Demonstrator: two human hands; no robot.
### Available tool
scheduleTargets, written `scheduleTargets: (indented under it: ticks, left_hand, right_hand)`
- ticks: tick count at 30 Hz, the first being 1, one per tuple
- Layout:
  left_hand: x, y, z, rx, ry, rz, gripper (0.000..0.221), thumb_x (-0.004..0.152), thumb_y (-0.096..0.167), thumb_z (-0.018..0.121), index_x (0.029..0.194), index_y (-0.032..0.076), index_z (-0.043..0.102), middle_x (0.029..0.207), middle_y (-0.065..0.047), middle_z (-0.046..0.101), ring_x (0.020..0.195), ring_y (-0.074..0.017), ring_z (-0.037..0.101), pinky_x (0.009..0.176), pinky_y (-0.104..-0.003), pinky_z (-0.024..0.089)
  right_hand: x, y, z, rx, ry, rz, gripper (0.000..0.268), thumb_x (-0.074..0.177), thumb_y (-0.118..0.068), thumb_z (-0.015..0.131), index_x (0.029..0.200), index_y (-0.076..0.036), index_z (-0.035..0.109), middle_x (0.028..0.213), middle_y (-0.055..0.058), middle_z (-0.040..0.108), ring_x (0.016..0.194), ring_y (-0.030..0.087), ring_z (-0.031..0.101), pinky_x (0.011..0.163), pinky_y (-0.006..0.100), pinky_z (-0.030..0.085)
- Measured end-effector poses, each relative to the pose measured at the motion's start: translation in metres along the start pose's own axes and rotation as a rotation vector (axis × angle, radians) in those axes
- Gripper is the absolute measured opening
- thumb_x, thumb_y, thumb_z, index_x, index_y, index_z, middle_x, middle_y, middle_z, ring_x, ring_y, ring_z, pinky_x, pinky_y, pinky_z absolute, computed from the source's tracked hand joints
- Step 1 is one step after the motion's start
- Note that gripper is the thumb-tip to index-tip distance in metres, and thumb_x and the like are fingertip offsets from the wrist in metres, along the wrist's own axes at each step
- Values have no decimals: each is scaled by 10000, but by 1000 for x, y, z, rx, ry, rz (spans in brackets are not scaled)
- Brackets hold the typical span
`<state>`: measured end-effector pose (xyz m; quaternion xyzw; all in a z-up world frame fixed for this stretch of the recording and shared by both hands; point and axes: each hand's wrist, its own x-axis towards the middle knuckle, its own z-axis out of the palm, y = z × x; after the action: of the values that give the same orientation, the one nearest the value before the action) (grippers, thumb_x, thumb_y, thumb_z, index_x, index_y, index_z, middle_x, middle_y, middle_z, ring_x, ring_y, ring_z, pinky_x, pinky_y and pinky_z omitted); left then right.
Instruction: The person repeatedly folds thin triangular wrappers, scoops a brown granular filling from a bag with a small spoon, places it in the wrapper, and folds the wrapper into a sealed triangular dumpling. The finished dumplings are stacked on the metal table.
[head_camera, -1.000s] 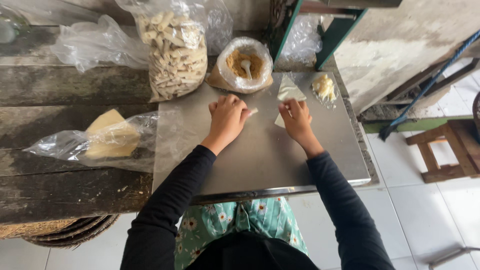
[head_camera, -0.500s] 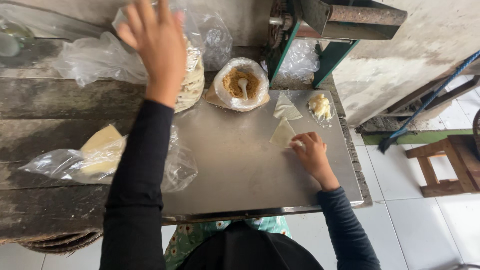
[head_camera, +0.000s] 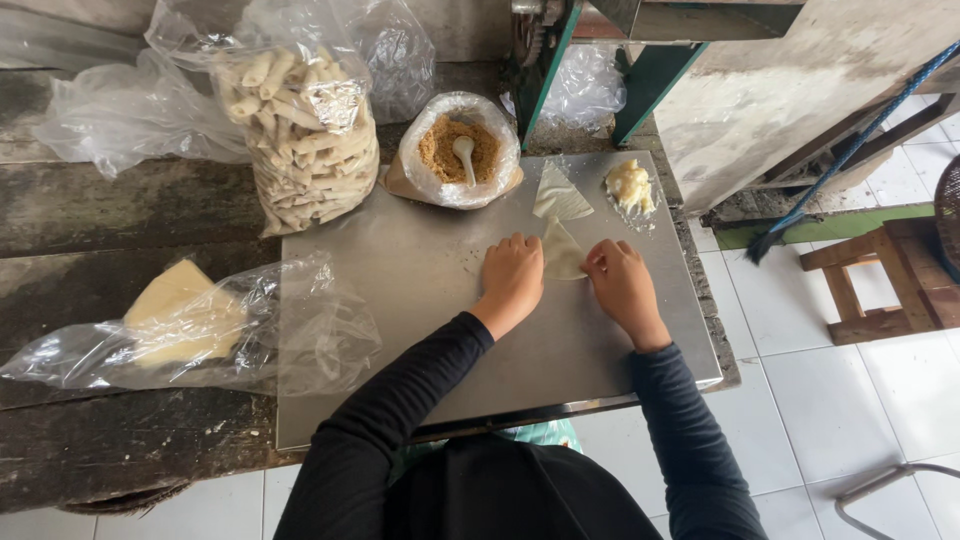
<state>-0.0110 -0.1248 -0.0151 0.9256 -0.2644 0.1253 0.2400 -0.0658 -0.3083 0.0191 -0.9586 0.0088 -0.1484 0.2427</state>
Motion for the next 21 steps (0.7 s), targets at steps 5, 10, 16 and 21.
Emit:
scheduleTargets:
  ticks: [5, 10, 16, 21]
  left_hand:
    - [-3, -19, -6, -334, -16, -119, 143, 915, 149, 707, 931, 34, 624, 849, -153, 708, 802, -370, 693, 707, -470, 533]
    - [-18, -45, -35, -488, 4, -168, 101, 830, 65, 723, 882, 45, 637, 804, -106, 735, 779, -309, 724, 697, -418, 563]
    - [-41, -54, -58, -577, -54, -132, 175, 774, 36, 742, 917, 35, 643, 845, -100, 742, 768, -262, 734, 691, -374, 572]
    - [-50, -49, -66, -672, -46, -197, 188, 809, 67, 739, 958, 32, 630, 844, -108, 725, 716, -257, 730, 681, -360, 574]
  right_hand:
    - [1, -13, 11, 18, 41, -91, 107, 913, -128, 706, 950, -40, 658, 910, 149, 668, 910, 367, 640, 789, 456, 504]
    - [9, -38, 6, 12, -136, -141, 86, 881, -127, 701, 913, -60, 657, 893, 124, 673, 887, 339, 652, 775, 444, 510]
    - [50, -92, -10, 152, -9, -335, 213, 894, -88, 726, 1093, -56, 656, 962, 128, 647, 916, 325, 638, 802, 435, 513]
    - [97, -133, 4, 84, 44, -559, 369, 853, -45, 746, 1215, -83, 684, 1041, 135, 617, 1020, 356, 606, 873, 452, 508]
